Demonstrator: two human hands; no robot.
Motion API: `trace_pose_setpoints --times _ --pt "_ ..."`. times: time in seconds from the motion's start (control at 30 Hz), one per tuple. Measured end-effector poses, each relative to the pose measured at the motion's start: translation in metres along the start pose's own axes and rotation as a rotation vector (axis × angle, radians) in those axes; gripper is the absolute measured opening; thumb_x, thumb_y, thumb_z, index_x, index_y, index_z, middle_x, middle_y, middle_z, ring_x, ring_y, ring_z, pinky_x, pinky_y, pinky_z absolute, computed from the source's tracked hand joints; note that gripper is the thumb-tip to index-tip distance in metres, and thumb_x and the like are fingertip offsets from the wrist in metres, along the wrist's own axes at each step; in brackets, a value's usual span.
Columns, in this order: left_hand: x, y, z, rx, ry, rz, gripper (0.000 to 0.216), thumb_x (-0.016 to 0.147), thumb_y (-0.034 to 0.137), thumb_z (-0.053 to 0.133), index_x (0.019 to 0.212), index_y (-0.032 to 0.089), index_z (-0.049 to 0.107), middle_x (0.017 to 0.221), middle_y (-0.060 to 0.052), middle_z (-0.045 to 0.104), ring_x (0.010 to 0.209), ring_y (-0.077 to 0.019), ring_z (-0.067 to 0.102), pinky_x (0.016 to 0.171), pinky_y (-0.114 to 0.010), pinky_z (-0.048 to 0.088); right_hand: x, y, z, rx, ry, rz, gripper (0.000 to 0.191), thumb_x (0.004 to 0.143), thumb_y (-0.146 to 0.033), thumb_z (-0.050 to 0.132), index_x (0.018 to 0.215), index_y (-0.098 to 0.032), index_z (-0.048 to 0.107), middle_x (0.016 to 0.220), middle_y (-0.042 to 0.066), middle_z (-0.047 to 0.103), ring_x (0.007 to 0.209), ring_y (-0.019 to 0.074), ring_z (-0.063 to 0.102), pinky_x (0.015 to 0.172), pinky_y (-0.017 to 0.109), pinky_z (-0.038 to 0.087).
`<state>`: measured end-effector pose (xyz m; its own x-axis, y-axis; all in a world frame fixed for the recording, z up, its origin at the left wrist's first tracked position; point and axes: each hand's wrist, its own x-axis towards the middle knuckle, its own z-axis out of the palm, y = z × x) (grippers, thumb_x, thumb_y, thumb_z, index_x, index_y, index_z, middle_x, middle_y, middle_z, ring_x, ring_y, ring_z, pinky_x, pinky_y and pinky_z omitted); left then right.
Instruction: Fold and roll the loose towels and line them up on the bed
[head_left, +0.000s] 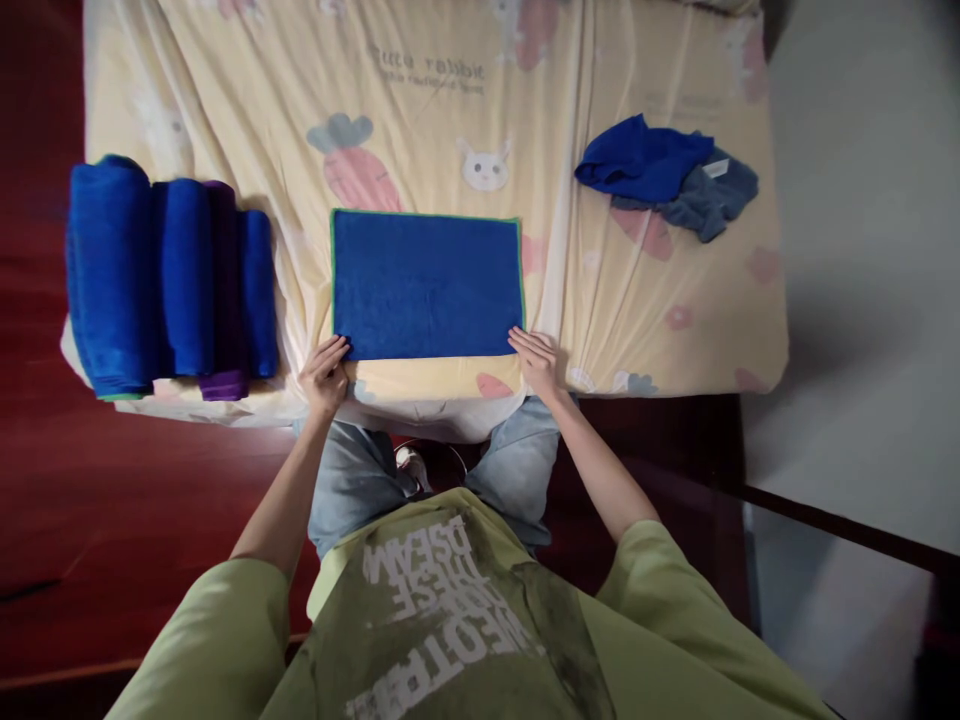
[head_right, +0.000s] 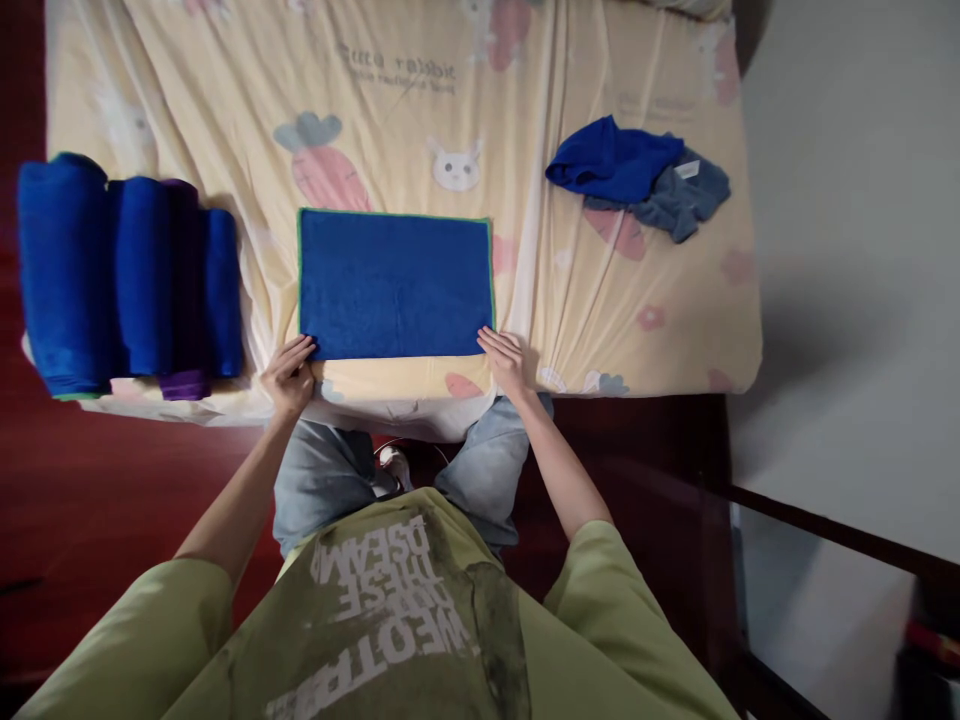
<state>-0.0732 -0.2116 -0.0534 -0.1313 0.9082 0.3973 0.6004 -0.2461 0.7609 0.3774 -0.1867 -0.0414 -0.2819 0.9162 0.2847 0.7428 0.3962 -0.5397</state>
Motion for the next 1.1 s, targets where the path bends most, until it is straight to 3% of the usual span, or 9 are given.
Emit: trace_pose_setpoints --times 0.23,0.6,0.87,1.1 --pt "0.006 0.004 -0.008 0.016 -0.063 -0.128 0.036 0.089 0.019 0.052 0.112 0.025 0.079 0.122 -0.006 0.075 0.124 -0.0254 0.067 0.116 -0.052 0.049 0.001 -0.006 -0.003 0.099 0.041 0.164 0.042 0.092 -0.008 0.047 0.111 -0.024 0.081 0.120 0.006 0.078 0.122 0.0251 0.071 0.109 0.050 0.054" --pt "0.021 0.011 -0.012 -0.033 -0.030 -0.199 0.032 0.090 0.022 0.054 0.109 0.021 0.078 0.115 -0.007 0.077 0.111 -0.0229 0.072 0.103 -0.039 0.056 0.006 -0.009 0.000 0.238 0.214 0.300 0.038 0.090 -0.014 0.049 0.110 -0.023 0.080 0.117 0.006 0.079 0.114 0.0237 0.074 0.106 0.043 0.059" --pt "0.020 -0.003 -0.007 -0.012 0.034 -0.280 0.027 0.096 0.037 0.056 0.103 0.019 0.074 0.103 -0.008 0.077 0.098 -0.0224 0.073 0.089 -0.035 0.058 0.010 -0.003 0.009 0.296 0.276 0.417 0.028 0.091 -0.025 0.055 0.104 -0.020 0.079 0.108 0.009 0.080 0.102 0.0251 0.076 0.091 0.039 0.064" --pt "0.019 -0.003 -0.003 0.008 0.112 -0.305 0.033 0.099 0.047 0.051 0.100 0.019 0.070 0.099 -0.008 0.074 0.091 -0.0191 0.070 0.082 -0.030 0.056 0.008 0.004 0.017 0.259 0.366 0.479 0.027 0.091 -0.038 0.063 0.100 -0.018 0.078 0.093 0.009 0.079 0.078 0.0220 0.072 0.075 0.035 0.063"
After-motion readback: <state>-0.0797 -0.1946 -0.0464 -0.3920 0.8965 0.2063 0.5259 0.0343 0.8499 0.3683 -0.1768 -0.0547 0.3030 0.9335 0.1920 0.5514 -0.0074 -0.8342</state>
